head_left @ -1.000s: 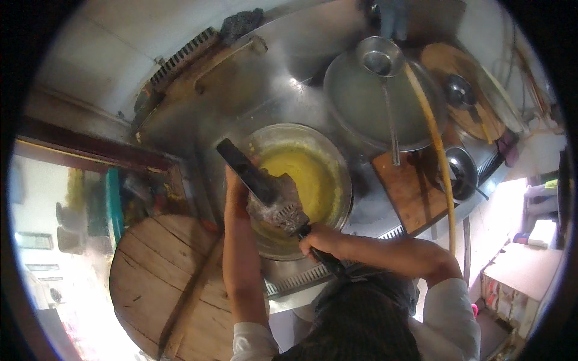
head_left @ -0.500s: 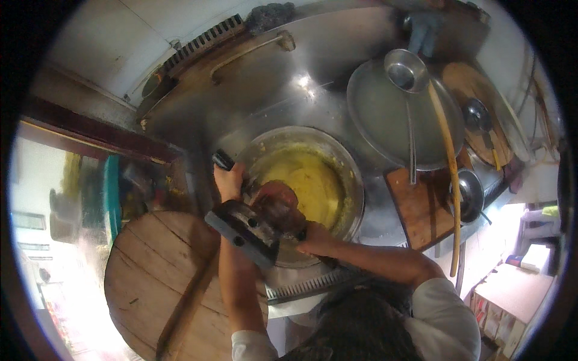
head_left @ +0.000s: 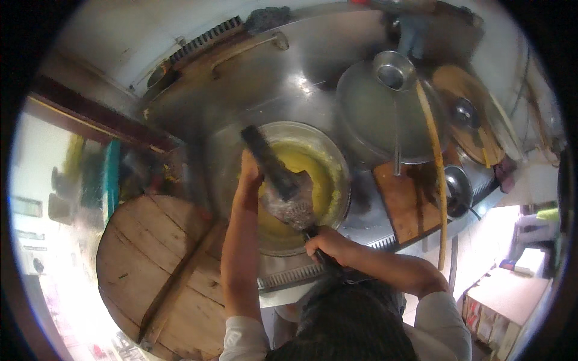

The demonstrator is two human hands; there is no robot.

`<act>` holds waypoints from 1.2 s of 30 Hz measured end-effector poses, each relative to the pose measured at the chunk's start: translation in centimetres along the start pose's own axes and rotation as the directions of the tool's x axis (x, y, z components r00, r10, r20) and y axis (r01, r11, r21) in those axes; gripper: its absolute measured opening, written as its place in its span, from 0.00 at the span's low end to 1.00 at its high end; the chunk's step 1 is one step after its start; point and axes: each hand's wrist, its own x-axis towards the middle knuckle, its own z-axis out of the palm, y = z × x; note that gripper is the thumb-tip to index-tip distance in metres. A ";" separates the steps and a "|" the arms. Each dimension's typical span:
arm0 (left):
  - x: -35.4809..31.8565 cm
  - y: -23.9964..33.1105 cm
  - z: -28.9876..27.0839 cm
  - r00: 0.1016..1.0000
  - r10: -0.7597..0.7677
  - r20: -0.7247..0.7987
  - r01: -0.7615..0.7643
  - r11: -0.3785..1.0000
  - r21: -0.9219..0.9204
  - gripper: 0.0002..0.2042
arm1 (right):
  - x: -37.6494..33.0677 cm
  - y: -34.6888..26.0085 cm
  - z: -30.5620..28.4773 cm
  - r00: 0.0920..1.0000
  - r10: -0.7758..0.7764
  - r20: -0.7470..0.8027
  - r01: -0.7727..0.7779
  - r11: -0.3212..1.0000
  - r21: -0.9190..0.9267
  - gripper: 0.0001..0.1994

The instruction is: The person uses a handheld electric mixer to blend a yellow mixture in a large metal bowl. They hold the mixer with both hands, moving it around the bowl to ensure the contents are thoroughly combined. The person occasionally uses a wooden spatula to scrape the sides of the bowl and assist in the mixing process.

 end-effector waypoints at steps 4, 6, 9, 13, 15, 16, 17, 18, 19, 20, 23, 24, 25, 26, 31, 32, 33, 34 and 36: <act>0.4 1.6 -1.7 0.975 0.191 -0.111 -0.101 0.832 0.546 0.11 | 2.3 2.1 -0.1 0.999 -0.001 0.034 0.003 0.997 -0.077 0.06; -1.6 5.1 0.6 0.963 0.207 -0.171 -0.043 0.746 0.664 0.14 | 3.9 2.0 -0.3 0.995 -0.095 0.024 0.098 0.976 -0.194 0.07; -3.2 7.0 0.8 0.917 0.162 -0.364 0.085 0.813 0.575 0.17 | 5.9 1.6 -0.2 0.976 -0.213 0.040 0.212 0.900 -0.381 0.08; -2.6 7.3 -0.7 0.809 0.335 -0.483 0.044 0.785 0.617 0.17 | 8.8 1.0 -0.9 0.976 -0.209 0.056 0.205 0.809 -0.551 0.08; -2.4 7.6 -0.3 0.810 0.337 -0.479 0.033 0.791 0.611 0.16 | 8.5 -0.4 -1.1 0.981 -0.194 0.019 0.165 0.774 -0.611 0.08; -2.2 7.3 -0.6 0.838 0.305 -0.452 0.012 0.818 0.575 0.16 | 8.1 -0.5 -0.8 0.982 -0.185 -0.022 0.132 0.776 -0.617 0.08; -1.4 7.0 -1.2 0.862 0.280 -0.422 -0.011 0.843 0.537 0.16 | 7.9 -0.5 -0.6 0.982 -0.180 -0.061 0.103 0.775 -0.623 0.08; -0.8 6.6 -1.8 0.885 0.256 -0.389 -0.033 0.867 0.497 0.15 | 7.6 -0.2 -0.3 0.974 -0.213 -0.076 0.120 0.772 -0.624 0.08; 1.4 4.0 -0.5 0.927 0.189 -0.324 -0.007 0.872 0.489 0.12 | 7.0 0.7 -1.5 0.956 -0.243 -0.165 0.090 0.779 -0.621 0.08; 1.2 4.6 -1.2 0.931 0.176 -0.319 0.018 0.853 0.522 0.09 | 6.5 0.6 -0.7 0.946 -0.283 -0.158 0.126 0.770 -0.626 0.08; 0.0 5.0 -0.4 0.982 0.115 -0.153 0.003 0.787 0.616 0.08 | 3.6 -0.4 0.3 0.982 -0.120 -0.143 0.044 0.894 -0.446 0.07; -0.4 4.9 0.3 0.990 0.104 -0.098 -0.020 0.779 0.626 0.08 | 2.9 -0.4 0.2 0.987 -0.095 -0.131 0.049 0.947 -0.318 0.07; -0.8 5.0 1.1 0.994 0.102 -0.042 -0.052 0.771 0.634 0.09 | 2.2 -0.4 0.1 0.991 -0.071 -0.111 0.049 0.981 -0.186 0.07; -1.2 5.0 1.9 0.993 0.116 -0.014 -0.082 0.777 0.624 0.09 | 1.5 -0.4 0.0 0.995 -0.050 -0.087 0.045 0.998 -0.051 0.07; -1.6 2.8 1.0 0.964 0.264 0.034 -0.238 0.794 0.559 0.08 | 0.4 -0.7 -0.6 0.999 0.008 0.044 -0.006 0.998 -0.056 0.06; -1.3 3.0 1.5 0.988 0.119 -0.098 -0.063 0.893 0.446 0.07 | 0.7 -0.3 -0.9 0.998 0.029 0.051 -0.026 0.998 -0.050 0.07; -1.3 3.1 1.9 0.974 -0.029 -0.227 0.098 0.949 0.298 0.07 | 1.1 0.0 -1.2 0.998 0.040 0.051 -0.038 0.998 -0.039 0.06; -0.8 3.0 1.3 0.975 0.069 -0.211 0.025 0.911 0.412 0.07 | 1.7 0.2 -1.2 0.997 0.048 0.060 -0.047 0.999 -0.026 0.06; -0.7 2.2 -0.5 0.942 0.283 -0.178 -0.140 0.817 0.560 0.06 | 2.6 0.3 -1.0 0.995 0.068 0.073 -0.066 0.998 -0.020 0.06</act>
